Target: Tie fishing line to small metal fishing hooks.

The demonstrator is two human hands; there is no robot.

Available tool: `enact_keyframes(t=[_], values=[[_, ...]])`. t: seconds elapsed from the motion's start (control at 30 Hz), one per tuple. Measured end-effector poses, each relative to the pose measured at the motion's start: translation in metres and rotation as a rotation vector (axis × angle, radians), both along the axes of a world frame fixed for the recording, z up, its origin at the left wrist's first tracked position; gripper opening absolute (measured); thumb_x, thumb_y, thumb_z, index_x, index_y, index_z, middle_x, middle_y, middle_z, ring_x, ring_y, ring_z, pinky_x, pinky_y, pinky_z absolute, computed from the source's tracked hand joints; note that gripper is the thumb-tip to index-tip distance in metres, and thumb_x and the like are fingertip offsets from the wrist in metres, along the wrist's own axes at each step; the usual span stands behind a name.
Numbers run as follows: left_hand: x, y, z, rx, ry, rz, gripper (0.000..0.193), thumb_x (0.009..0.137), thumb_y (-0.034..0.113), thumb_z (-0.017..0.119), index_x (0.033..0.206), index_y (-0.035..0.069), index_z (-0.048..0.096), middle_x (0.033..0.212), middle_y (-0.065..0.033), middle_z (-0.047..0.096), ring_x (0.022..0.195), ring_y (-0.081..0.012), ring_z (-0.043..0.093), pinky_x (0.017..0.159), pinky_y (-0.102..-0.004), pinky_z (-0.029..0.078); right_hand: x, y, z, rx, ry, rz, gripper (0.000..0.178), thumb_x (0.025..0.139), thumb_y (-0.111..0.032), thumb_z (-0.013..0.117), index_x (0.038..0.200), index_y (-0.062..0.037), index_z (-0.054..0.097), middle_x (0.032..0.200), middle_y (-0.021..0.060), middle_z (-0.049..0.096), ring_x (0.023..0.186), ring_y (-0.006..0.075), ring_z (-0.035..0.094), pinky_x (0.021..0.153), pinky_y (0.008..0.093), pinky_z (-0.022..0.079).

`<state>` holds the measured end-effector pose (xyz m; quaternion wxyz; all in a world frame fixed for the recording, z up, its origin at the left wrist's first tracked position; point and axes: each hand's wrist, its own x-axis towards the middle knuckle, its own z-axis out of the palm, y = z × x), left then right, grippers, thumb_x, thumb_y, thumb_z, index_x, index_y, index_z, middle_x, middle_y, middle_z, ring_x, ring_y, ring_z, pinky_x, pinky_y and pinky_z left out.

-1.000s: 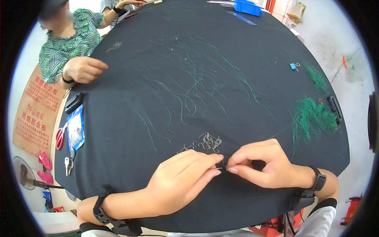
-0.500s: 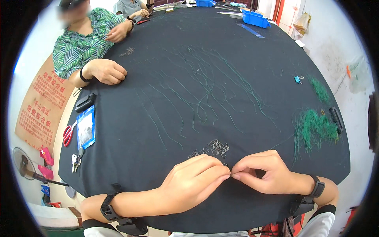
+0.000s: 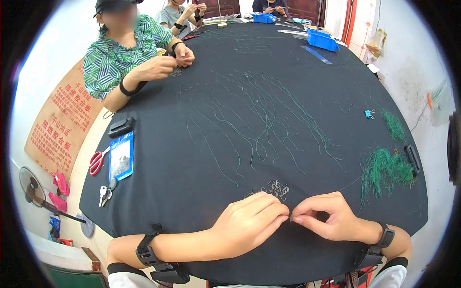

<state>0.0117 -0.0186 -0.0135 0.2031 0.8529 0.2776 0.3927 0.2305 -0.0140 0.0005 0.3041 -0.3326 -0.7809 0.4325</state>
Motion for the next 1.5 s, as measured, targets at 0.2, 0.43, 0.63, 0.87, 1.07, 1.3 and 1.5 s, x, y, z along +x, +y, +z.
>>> enact_keyframes(t=[0.2, 0.43, 0.63, 0.87, 1.07, 1.3, 1.5], values=[[0.001, 0.000, -0.001, -0.022, -0.012, -0.035, 0.013, 0.081, 0.003, 0.065, 0.091, 0.000, 0.059, 0.084, -0.0095, 0.057, 0.075, -0.0265, 0.059, 0.065, -0.0355, 0.049, 0.000, 0.000, -0.001, -0.009, -0.014, 0.004, 0.005, 0.084, -0.006, 0.066, 0.088, -0.0044, 0.067, 0.065, 0.0031, 0.062, 0.050, 0.0073, 0.051, 0.046, 0.0234, 0.039], [0.001, 0.000, -0.001, -0.052, -0.039, -0.039, 0.014, 0.082, 0.004, 0.064, 0.094, -0.001, 0.059, 0.083, -0.0108, 0.058, 0.076, -0.0271, 0.059, 0.068, -0.0362, 0.049, 0.000, 0.001, -0.004, -0.001, -0.012, -0.017, 0.005, 0.084, -0.006, 0.066, 0.089, -0.0040, 0.066, 0.063, 0.0029, 0.061, 0.050, 0.0062, 0.051, 0.047, 0.0232, 0.039], [0.001, -0.003, 0.006, -0.150, 0.003, -0.019, 0.021, 0.083, 0.004, 0.064, 0.102, 0.001, 0.055, 0.082, -0.0101, 0.058, 0.075, -0.0255, 0.060, 0.068, -0.0358, 0.050, 0.000, 0.000, -0.004, -0.035, -0.023, -0.056, 0.005, 0.085, -0.008, 0.066, 0.088, -0.0037, 0.066, 0.064, 0.0029, 0.062, 0.052, 0.0053, 0.052, 0.047, 0.0229, 0.040], [0.003, -0.003, 0.004, -0.103, -0.052, -0.003, 0.025, 0.079, 0.005, 0.070, 0.102, 0.002, 0.060, 0.077, -0.0096, 0.061, 0.069, -0.0236, 0.062, 0.061, -0.0321, 0.049, -0.003, 0.000, 0.000, -0.059, -0.046, -0.045, 0.006, 0.086, -0.009, 0.066, 0.089, -0.0042, 0.066, 0.065, 0.0032, 0.063, 0.051, 0.0051, 0.052, 0.047, 0.0227, 0.040], [0.003, -0.004, 0.008, -0.100, -0.048, -0.014, 0.025, 0.079, 0.004, 0.071, 0.101, 0.002, 0.060, 0.078, -0.0094, 0.062, 0.069, -0.0235, 0.061, 0.061, -0.0317, 0.049, -0.002, -0.001, 0.004, -0.082, -0.048, -0.032, 0.006, 0.086, -0.010, 0.065, 0.089, -0.0048, 0.067, 0.065, 0.0022, 0.062, 0.051, 0.0044, 0.050, 0.047, 0.0222, 0.039], [0.004, -0.003, 0.006, -0.110, -0.050, 0.000, 0.024, 0.078, 0.005, 0.072, 0.099, 0.003, 0.062, 0.078, -0.0083, 0.063, 0.069, -0.0219, 0.062, 0.061, -0.0304, 0.049, -0.003, -0.003, -0.005, -0.179, 0.060, -0.028, 0.007, 0.088, -0.011, 0.064, 0.091, -0.0044, 0.065, 0.064, 0.0003, 0.061, 0.053, 0.0023, 0.049, 0.049, 0.0216, 0.038], [0.005, -0.002, 0.005, -0.067, -0.050, 0.030, 0.019, 0.074, 0.004, 0.074, 0.090, 0.002, 0.064, 0.080, -0.0092, 0.065, 0.070, -0.0230, 0.063, 0.061, -0.0302, 0.050, -0.003, -0.003, -0.004, -0.072, 0.054, -0.047, 0.005, 0.087, -0.009, 0.064, 0.089, -0.0043, 0.064, 0.061, 0.0004, 0.059, 0.051, 0.0040, 0.050, 0.047, 0.0223, 0.039]])
